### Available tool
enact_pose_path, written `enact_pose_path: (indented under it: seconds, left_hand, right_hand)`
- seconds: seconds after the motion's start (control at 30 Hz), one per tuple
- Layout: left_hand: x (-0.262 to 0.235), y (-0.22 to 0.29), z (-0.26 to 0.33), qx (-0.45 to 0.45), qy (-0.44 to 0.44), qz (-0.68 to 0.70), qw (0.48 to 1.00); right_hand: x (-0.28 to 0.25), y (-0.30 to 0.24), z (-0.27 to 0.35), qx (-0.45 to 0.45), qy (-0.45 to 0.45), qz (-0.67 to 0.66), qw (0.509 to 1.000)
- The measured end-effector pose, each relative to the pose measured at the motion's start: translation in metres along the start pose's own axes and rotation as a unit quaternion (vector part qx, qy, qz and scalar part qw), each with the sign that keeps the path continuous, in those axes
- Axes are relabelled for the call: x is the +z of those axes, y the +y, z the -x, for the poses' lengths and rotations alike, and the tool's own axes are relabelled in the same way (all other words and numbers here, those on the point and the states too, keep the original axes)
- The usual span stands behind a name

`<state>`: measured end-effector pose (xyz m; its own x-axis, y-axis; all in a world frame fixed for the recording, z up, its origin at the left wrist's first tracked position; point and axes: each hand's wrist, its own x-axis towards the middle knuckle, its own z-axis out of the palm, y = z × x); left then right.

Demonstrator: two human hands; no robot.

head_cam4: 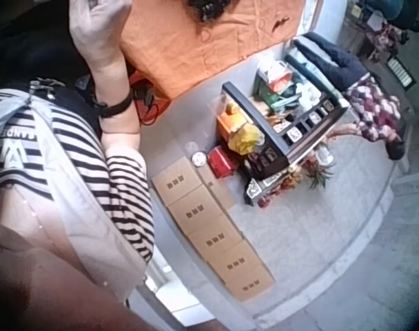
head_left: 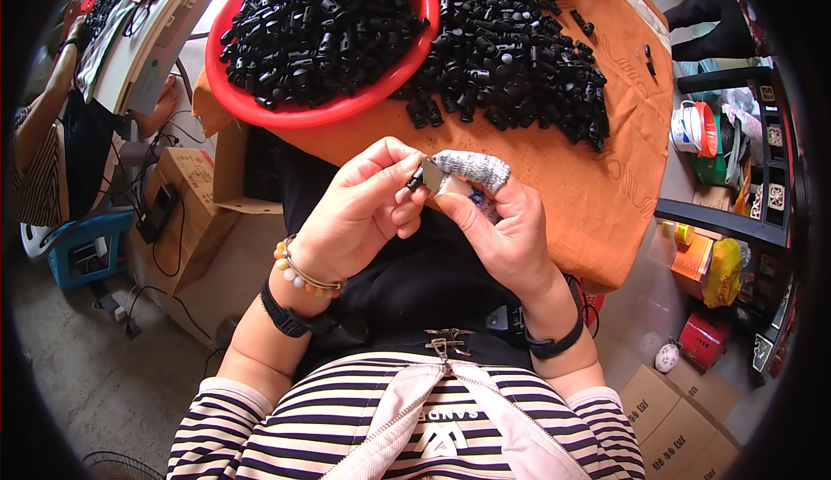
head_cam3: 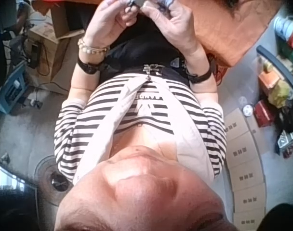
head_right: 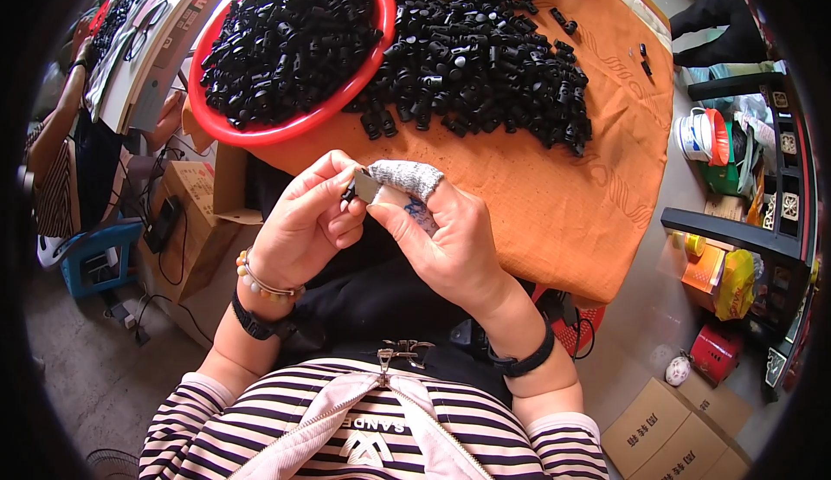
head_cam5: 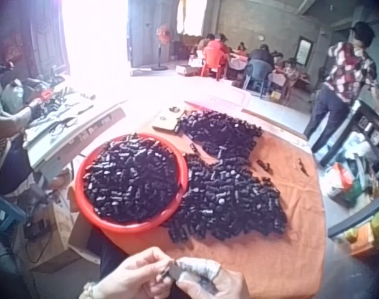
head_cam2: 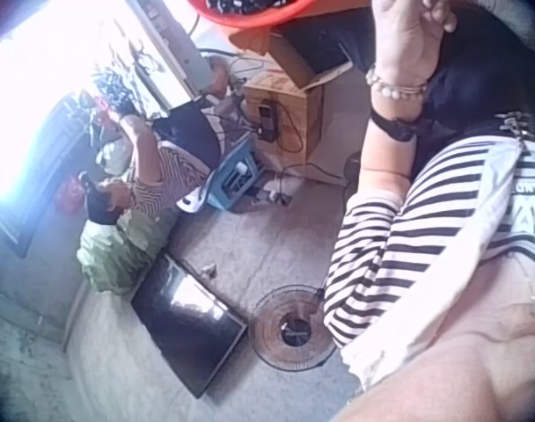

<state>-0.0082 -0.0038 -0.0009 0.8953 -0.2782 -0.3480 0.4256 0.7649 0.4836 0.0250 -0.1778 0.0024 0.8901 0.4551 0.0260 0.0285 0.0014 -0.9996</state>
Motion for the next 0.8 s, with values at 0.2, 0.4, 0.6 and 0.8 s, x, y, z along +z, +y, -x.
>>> enact_pose_path:
  seconds: [0.2, 0.4, 0.6, 0.8]
  left_hand:
    - [0.0055, -0.003, -0.0002, 0.034, 0.033, -0.013, 0.999]
    - [0.0046, -0.0046, -0.0004, 0.069, 0.039, -0.057, 0.995]
    - [0.0057, -0.0052, 0.0001, 0.081, 0.043, -0.075, 0.993]
    - [0.0068, -0.0052, 0.0006, 0.087, 0.045, -0.09, 0.991]
  right_hand:
    - [0.0043, -0.0071, 0.0018, 0.006, -0.007, 0.013, 1.0]
    - [0.0045, -0.0078, 0.0015, 0.0, -0.013, 0.033, 0.999]
    - [0.004, -0.008, 0.0017, 0.005, -0.015, 0.029, 0.999]
    - [0.0041, -0.0068, 0.0017, -0.005, -0.017, 0.031, 0.999]
